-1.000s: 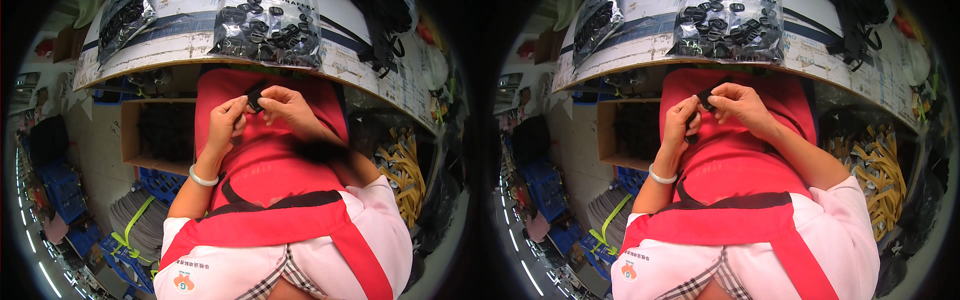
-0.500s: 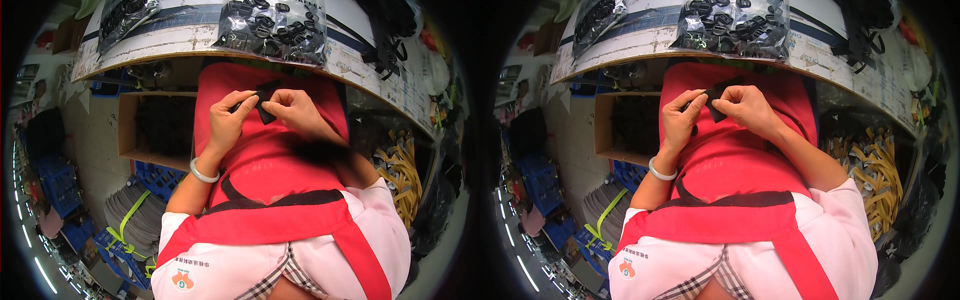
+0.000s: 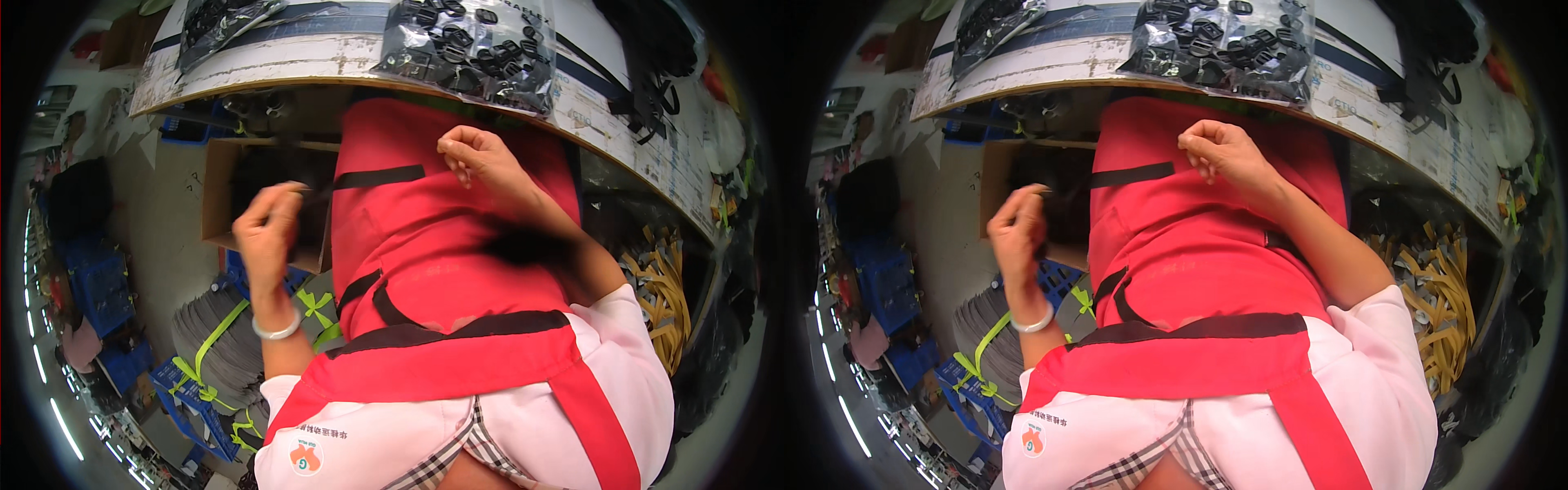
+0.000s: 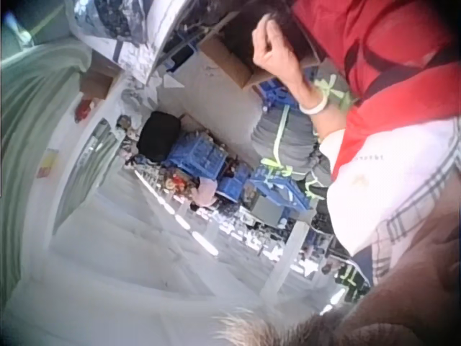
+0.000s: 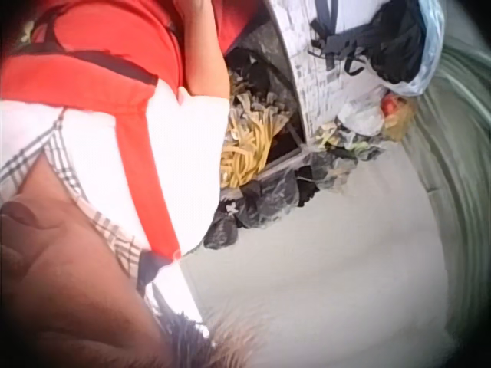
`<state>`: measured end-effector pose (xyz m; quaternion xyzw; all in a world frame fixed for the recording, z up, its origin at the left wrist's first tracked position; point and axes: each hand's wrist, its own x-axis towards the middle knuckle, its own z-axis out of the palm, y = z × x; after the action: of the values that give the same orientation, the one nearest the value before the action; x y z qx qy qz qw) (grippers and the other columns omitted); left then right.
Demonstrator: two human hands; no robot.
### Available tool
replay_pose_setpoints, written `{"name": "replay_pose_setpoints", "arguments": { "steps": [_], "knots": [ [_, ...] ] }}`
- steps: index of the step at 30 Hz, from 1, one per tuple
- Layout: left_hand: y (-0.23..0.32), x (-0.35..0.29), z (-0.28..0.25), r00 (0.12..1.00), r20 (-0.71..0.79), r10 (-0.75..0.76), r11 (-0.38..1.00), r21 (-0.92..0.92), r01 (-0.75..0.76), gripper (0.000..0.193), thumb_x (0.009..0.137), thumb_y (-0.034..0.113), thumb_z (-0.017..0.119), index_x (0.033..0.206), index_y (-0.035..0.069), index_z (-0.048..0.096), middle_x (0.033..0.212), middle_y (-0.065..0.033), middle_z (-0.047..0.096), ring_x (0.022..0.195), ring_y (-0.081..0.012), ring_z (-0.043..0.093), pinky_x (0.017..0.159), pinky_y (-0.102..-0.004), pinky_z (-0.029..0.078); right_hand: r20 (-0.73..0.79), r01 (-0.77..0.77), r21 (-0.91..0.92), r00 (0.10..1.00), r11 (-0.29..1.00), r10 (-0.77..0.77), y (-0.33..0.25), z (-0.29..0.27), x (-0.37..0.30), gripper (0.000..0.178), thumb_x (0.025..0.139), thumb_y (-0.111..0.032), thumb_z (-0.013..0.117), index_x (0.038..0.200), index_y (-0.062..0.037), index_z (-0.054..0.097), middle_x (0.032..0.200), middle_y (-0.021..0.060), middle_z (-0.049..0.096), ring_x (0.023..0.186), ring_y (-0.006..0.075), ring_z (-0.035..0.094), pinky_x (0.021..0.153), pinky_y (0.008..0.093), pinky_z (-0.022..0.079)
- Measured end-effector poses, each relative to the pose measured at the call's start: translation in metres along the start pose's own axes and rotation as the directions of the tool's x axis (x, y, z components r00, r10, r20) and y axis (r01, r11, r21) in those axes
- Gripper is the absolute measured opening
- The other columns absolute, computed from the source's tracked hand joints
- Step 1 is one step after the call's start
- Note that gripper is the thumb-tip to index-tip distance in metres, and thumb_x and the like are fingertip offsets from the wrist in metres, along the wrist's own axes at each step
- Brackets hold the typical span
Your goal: The recorder is assembling small plastic buckles onto black straps at a workshop bench.
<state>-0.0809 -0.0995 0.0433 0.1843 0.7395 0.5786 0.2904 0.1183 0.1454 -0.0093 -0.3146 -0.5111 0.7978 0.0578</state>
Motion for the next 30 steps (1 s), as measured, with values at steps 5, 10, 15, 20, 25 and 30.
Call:
{"name": "replay_pose_setpoints", "arguments": {
  "steps": [5, 10, 15, 20, 25, 30],
  "knots": [
    [-0.016, -0.002, -0.064, 0.941, -0.333, 0.056, 0.923, -0.343, -0.176, 0.023, 0.096, 0.015, 0.059, 0.112, 0.000, 0.063, 0.080, -0.0024, 0.056, 0.054, -0.0026, 0.040, 0.038, -0.0155, 0.025, 0.249, 0.010, -0.347, 0.965, 0.938, 0.082, 0.002, 0.027, -0.004, 0.018, 0.096, -0.021, 0.057, 0.099, -0.0036, 0.061, 0.072, -0.0014, 0.056, 0.059, 0.0059, 0.053, 0.052, 0.0212, 0.043],
    [-0.027, 0.007, 0.045, 0.993, 0.096, -0.061, 0.625, -0.772, 0.114, 0.022, 0.097, 0.019, 0.056, 0.107, -0.001, 0.059, 0.077, -0.0017, 0.051, 0.048, -0.0043, 0.036, 0.037, -0.0179, 0.025, 0.446, -0.111, -0.364, 0.851, 0.925, 0.278, -0.007, 0.079, -0.006, 0.029, 0.097, -0.027, 0.057, 0.107, -0.0002, 0.060, 0.079, 0.0037, 0.063, 0.060, 0.0089, 0.058, 0.054, 0.0224, 0.047],
    [-0.016, 0.021, 0.103, 0.974, 0.225, 0.026, 0.618, -0.770, 0.161, 0.019, 0.096, 0.015, 0.058, 0.109, 0.001, 0.059, 0.077, -0.0013, 0.051, 0.053, -0.0071, 0.040, 0.043, -0.0203, 0.032, 0.476, -0.245, -0.162, 0.829, 0.956, 0.294, 0.010, 0.057, -0.002, 0.025, 0.095, -0.027, 0.061, 0.094, -0.0027, 0.059, 0.074, 0.0018, 0.062, 0.057, 0.0074, 0.057, 0.052, 0.0195, 0.046],
    [-0.028, 0.054, 0.103, 0.881, 0.466, -0.085, 0.506, -0.742, 0.440, 0.024, 0.094, 0.011, 0.058, 0.117, 0.003, 0.057, 0.079, 0.0002, 0.048, 0.069, -0.0112, 0.046, 0.056, -0.0249, 0.039, 0.514, -0.358, 0.178, 0.828, 0.917, 0.223, 0.005, 0.024, -0.007, 0.021, 0.095, -0.026, 0.062, 0.089, -0.0058, 0.057, 0.071, -0.0008, 0.061, 0.054, 0.0049, 0.055, 0.050, 0.0169, 0.045],
    [-0.028, 0.026, 0.103, 0.680, 0.700, -0.218, 0.820, -0.247, 0.517, 0.028, 0.090, 0.011, 0.063, 0.115, -0.001, 0.060, 0.073, -0.0006, 0.054, 0.053, -0.0055, 0.043, 0.046, -0.0198, 0.035, 0.480, -0.338, 0.207, 0.853, 0.918, 0.206, 0.012, 0.007, -0.006, 0.018, 0.097, -0.021, 0.059, 0.091, -0.0040, 0.057, 0.070, -0.0001, 0.059, 0.056, 0.0054, 0.056, 0.051, 0.0177, 0.047],
    [-0.018, 0.032, 0.125, 0.668, 0.741, -0.074, 0.906, -0.230, 0.356, 0.010, 0.082, -0.003, 0.067, 0.092, -0.003, 0.067, 0.082, -0.0015, 0.055, 0.059, -0.0080, 0.050, 0.045, -0.0206, 0.041, 0.367, -0.218, -0.033, 0.905, 0.975, 0.215, -0.020, -0.015, -0.030, 0.022, 0.094, -0.021, 0.063, 0.099, -0.0004, 0.061, 0.076, 0.0028, 0.062, 0.060, 0.0086, 0.060, 0.054, 0.0209, 0.050]
  ]
}}
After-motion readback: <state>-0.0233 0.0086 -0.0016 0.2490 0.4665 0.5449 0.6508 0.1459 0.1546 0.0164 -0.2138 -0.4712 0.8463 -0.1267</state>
